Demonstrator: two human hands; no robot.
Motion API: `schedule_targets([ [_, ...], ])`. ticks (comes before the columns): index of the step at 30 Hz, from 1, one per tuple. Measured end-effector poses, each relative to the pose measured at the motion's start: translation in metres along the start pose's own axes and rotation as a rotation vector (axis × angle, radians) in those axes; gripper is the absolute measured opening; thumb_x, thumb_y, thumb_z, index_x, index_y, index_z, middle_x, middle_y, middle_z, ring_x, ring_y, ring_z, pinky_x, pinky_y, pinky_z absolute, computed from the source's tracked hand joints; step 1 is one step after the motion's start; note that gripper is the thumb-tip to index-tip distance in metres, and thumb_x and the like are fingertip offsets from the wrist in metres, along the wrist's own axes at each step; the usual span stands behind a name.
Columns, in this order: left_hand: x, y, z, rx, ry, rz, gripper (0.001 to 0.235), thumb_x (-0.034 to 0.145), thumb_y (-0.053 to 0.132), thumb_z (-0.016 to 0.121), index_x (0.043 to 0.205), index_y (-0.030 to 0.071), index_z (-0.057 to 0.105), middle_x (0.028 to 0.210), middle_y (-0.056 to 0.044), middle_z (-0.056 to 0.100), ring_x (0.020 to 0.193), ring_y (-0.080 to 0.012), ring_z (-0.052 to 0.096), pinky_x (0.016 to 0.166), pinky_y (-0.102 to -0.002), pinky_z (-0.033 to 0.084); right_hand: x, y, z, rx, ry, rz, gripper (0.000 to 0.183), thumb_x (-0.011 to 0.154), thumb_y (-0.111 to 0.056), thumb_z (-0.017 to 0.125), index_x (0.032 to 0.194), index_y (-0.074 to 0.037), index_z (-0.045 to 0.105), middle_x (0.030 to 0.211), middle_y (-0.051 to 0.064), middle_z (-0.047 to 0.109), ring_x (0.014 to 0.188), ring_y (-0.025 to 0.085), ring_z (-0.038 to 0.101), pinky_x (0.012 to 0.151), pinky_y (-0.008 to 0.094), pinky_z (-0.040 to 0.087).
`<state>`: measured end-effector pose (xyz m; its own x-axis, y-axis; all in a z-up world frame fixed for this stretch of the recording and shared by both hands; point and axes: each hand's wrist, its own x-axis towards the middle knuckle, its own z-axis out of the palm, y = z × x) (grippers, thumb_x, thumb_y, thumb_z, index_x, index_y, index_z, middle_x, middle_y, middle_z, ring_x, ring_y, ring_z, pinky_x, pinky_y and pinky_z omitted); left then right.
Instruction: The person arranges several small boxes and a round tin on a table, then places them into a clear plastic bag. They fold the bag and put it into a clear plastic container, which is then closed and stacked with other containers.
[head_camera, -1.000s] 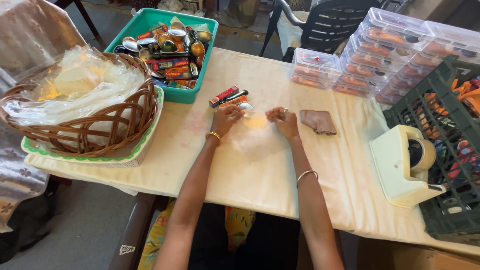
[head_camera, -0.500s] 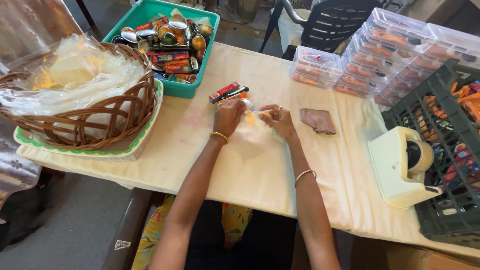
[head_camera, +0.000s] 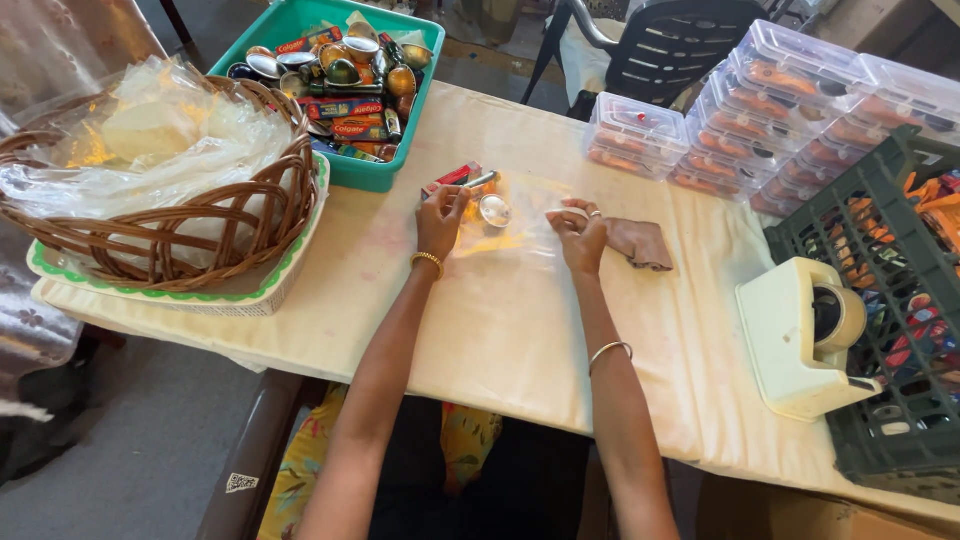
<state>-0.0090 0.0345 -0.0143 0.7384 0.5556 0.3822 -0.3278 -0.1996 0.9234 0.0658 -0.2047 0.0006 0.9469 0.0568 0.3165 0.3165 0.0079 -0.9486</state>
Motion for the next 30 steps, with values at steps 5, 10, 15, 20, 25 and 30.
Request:
schedule_targets([
  [5,-0.005,0.028,-0.008,0.121,0.014,0.009,0.018,0.095,0.022,0.073,0.101,0.006,0.073,0.085,-0.007,0.078,0.07,-0.0119,0.073,0.064,-0.029,0.057,-0.003,-0.008,0.0,-0.242,-0.077,-0.107,0.032,0.085,-0.008,0.085,0.108,-0.002,0.063,0.089,0.007,0.078,0.077,0.007,0.071,0.065,0.021,0.053],
  [10,-0.002,0.018,-0.008,0.119,0.045,0.023,0.017,0.096,0.022,0.072,0.102,0.006,0.072,0.086,-0.007,0.077,0.072,-0.0122,0.074,0.065,-0.029,0.058,0.0,0.0,-0.003,-0.039,-0.188,-0.07,0.031,0.087,-0.012,0.078,0.11,-0.005,0.059,0.09,0.004,0.08,0.077,0.007,0.073,0.067,0.019,0.056],
  [15,0.006,-0.002,-0.011,-0.001,0.135,0.01,0.016,0.099,0.02,0.069,0.103,0.004,0.069,0.085,-0.006,0.075,0.073,-0.0109,0.07,0.065,-0.027,0.056,0.008,0.024,-0.005,-0.127,-0.156,-0.024,0.028,0.086,-0.017,0.087,0.098,-0.004,0.066,0.082,0.002,0.069,0.07,0.008,0.065,0.06,0.021,0.052],
  [20,0.01,-0.024,-0.005,-0.022,0.168,0.006,0.016,0.101,0.02,0.067,0.104,0.004,0.066,0.084,-0.005,0.073,0.07,-0.0105,0.066,0.061,-0.027,0.054,0.0,0.008,-0.004,-0.057,-0.226,0.021,0.022,0.087,-0.015,0.085,0.098,-0.006,0.068,0.087,0.002,0.073,0.076,0.007,0.065,0.065,0.022,0.049],
  [25,0.01,-0.016,-0.007,0.01,0.176,-0.042,0.016,0.101,0.019,0.066,0.105,0.003,0.064,0.083,-0.006,0.073,0.067,-0.0103,0.066,0.057,-0.027,0.054,-0.004,-0.006,0.006,-0.02,-0.193,-0.136,0.015,0.091,-0.011,0.079,0.099,-0.006,0.067,0.095,0.003,0.074,0.089,0.008,0.069,0.08,0.023,0.057],
  [30,0.016,-0.037,-0.009,-0.152,0.146,-0.03,0.016,0.101,0.015,0.066,0.107,0.0,0.065,0.084,-0.005,0.072,0.064,-0.0096,0.064,0.054,-0.027,0.051,-0.016,-0.046,0.012,0.185,-0.328,0.214,0.011,0.098,-0.017,0.06,0.108,-0.017,0.065,0.096,0.004,0.079,0.082,0.011,0.075,0.067,0.023,0.055],
])
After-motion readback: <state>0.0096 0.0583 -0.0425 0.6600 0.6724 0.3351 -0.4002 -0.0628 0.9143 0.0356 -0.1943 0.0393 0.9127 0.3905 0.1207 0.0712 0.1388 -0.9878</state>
